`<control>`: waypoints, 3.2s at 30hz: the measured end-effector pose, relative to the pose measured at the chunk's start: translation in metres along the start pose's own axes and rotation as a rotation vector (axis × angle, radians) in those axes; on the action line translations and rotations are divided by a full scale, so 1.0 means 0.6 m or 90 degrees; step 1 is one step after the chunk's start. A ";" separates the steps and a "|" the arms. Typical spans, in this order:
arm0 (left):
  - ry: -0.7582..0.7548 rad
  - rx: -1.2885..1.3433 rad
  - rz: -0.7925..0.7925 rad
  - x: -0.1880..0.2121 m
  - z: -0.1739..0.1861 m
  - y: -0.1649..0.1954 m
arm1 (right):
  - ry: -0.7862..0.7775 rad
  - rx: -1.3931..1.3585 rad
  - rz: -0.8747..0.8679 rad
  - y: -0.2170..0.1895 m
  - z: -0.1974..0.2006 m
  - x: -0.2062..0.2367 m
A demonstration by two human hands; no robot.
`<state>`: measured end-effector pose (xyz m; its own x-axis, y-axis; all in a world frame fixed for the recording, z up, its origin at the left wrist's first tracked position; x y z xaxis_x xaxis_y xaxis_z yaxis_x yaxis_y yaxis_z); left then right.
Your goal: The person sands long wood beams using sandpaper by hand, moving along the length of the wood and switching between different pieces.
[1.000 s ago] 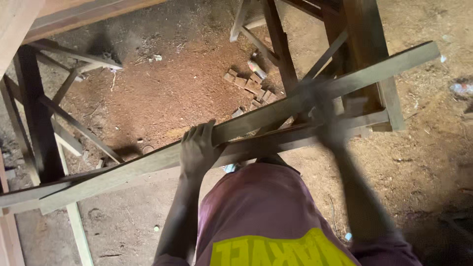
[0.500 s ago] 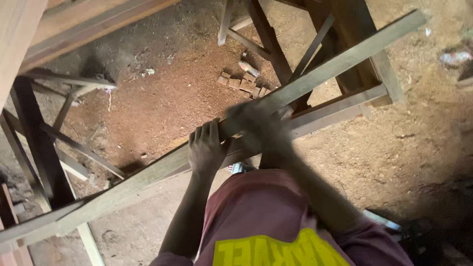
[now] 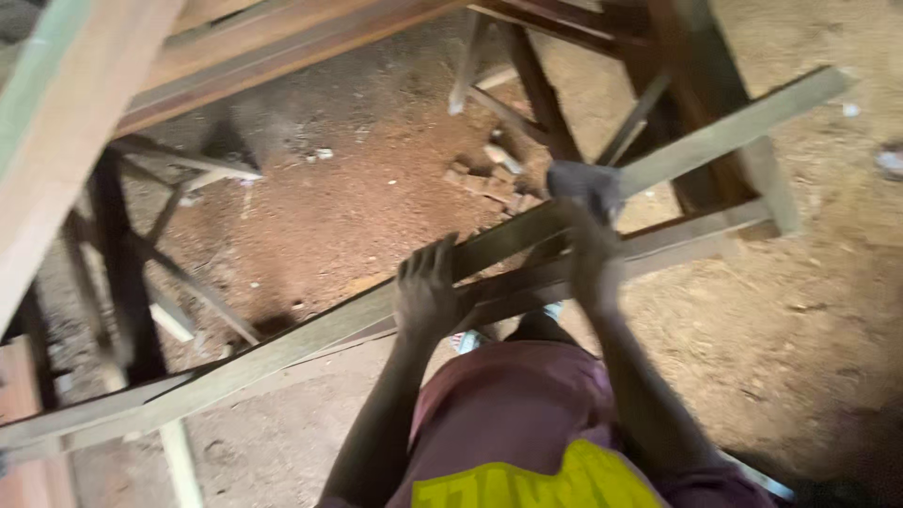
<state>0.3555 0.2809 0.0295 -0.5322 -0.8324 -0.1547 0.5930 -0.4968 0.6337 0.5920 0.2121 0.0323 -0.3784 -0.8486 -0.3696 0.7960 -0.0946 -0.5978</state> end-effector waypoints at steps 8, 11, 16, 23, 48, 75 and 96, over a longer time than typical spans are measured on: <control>0.002 0.133 0.012 -0.016 0.008 0.035 | 0.306 -0.483 -0.254 0.181 0.188 -0.077; 0.030 0.298 -0.020 -0.042 0.012 0.088 | 0.214 -0.670 -0.246 0.170 0.186 -0.091; -0.006 0.116 -0.093 -0.075 -0.040 0.192 | -0.167 -0.526 -0.320 0.083 0.041 -0.043; -0.062 0.021 -0.149 -0.073 -0.136 0.199 | -0.391 -0.586 -0.370 0.155 -0.032 -0.003; 0.374 -0.181 0.334 0.067 -0.054 0.055 | -0.382 0.338 0.227 0.258 -0.025 -0.188; 0.264 -0.019 0.460 0.112 -0.024 -0.030 | -0.248 0.303 0.626 -0.045 -0.104 -0.061; 0.053 -0.415 0.540 0.250 0.086 -0.200 | -0.362 0.103 0.591 -0.190 -0.217 0.014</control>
<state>0.1734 0.2282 -0.0306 0.2336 -0.9691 0.0790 0.9709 0.2368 0.0349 0.4367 0.2833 0.0049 0.6388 -0.7371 -0.2205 0.7269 0.6721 -0.1410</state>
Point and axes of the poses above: each hand's wrist, its own x-axis away from the middle knuckle, its own z-axis out of the back of the hand, y = z × x, the point moved 10 cm from there along -x, towards the middle knuckle, and after that the axes turned 15 degrees about x, right-handed, at the moved point
